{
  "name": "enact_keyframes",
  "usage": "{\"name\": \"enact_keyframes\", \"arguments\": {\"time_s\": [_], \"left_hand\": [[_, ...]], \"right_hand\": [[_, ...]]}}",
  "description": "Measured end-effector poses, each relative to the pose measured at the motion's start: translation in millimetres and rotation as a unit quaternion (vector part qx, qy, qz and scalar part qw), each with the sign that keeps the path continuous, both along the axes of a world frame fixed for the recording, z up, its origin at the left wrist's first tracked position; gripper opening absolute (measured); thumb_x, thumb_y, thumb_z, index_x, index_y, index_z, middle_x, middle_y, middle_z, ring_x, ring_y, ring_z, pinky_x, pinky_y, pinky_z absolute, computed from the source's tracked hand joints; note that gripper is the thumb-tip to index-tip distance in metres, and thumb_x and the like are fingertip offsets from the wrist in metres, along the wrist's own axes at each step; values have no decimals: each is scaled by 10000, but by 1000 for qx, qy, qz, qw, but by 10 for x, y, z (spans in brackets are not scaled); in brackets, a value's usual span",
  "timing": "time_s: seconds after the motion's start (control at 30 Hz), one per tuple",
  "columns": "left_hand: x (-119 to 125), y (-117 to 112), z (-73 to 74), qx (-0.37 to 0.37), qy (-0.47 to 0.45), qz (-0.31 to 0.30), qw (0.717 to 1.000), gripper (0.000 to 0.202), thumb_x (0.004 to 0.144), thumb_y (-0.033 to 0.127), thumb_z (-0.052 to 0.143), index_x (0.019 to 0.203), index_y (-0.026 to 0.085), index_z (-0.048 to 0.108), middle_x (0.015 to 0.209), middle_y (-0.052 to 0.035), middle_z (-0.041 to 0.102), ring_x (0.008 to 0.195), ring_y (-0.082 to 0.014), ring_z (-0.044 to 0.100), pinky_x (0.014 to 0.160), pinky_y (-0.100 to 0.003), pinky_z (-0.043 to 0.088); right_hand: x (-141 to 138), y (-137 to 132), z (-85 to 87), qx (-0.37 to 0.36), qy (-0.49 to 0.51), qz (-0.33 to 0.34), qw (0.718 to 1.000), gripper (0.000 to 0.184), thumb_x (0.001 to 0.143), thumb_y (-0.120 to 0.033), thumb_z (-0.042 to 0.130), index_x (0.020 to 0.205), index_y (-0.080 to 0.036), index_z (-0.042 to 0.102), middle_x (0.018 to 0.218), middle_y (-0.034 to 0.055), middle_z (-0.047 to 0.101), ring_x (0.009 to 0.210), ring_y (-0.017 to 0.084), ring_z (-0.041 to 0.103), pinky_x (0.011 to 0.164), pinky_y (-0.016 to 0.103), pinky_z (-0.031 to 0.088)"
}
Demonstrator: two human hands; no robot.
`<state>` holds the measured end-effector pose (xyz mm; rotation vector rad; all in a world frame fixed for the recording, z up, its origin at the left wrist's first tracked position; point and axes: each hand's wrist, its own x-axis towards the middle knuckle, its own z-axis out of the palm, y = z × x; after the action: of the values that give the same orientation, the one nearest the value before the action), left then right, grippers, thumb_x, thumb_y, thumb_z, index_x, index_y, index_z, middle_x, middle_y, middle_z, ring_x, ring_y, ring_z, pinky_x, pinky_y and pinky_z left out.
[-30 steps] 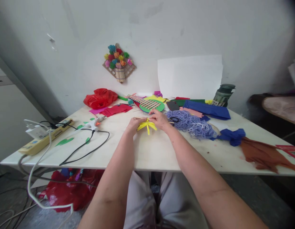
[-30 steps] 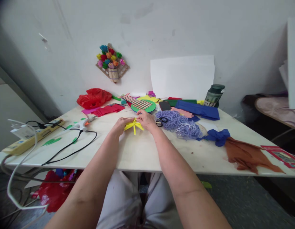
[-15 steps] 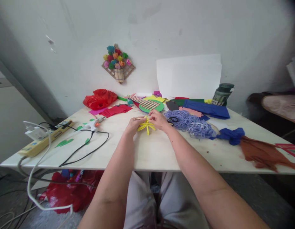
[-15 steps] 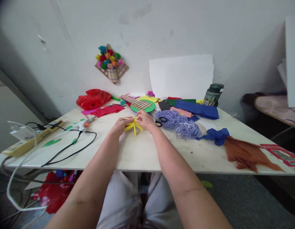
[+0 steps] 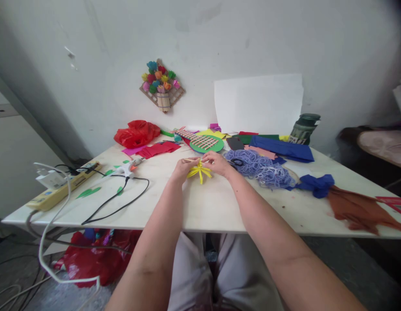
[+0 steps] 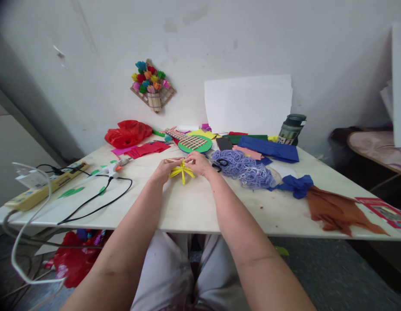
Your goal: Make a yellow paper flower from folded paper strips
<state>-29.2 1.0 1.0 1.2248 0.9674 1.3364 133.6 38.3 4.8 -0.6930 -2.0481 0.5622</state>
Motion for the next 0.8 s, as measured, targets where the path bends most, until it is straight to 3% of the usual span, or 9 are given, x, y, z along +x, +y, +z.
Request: {"name": "enact_keyframes", "arguments": {"time_s": [0.43, 0.67, 0.8], "left_hand": [[28, -41, 17, 7, 5, -25, 1000, 437, 515, 408, 739, 799, 79, 698, 637, -71, 652, 550, -133, 547, 536, -235, 381], [18, -15, 5, -24, 7, 18, 1000, 372, 490, 381, 754, 711, 89, 693, 566, -48, 629, 496, -117, 520, 500, -232, 358], [-2, 16, -32, -34, 19, 27, 999, 331, 502, 392, 742, 614, 92, 658, 502, -30, 588, 453, -106, 493, 465, -228, 333]], "right_hand": [[-65, -67, -9, 92, -88, -135, 983, 97, 697, -244, 574, 703, -172, 639, 830, 34, 602, 632, 94, 515, 576, 221, 393], [5, 23, -18, 12, -39, 3, 999, 119, 661, -139, 557, 734, -143, 652, 866, 62, 612, 697, 107, 539, 600, 222, 430], [29, 49, -31, -20, -30, 22, 999, 155, 634, -185, 599, 768, -124, 649, 894, 67, 603, 633, 84, 511, 600, 226, 437]]}}
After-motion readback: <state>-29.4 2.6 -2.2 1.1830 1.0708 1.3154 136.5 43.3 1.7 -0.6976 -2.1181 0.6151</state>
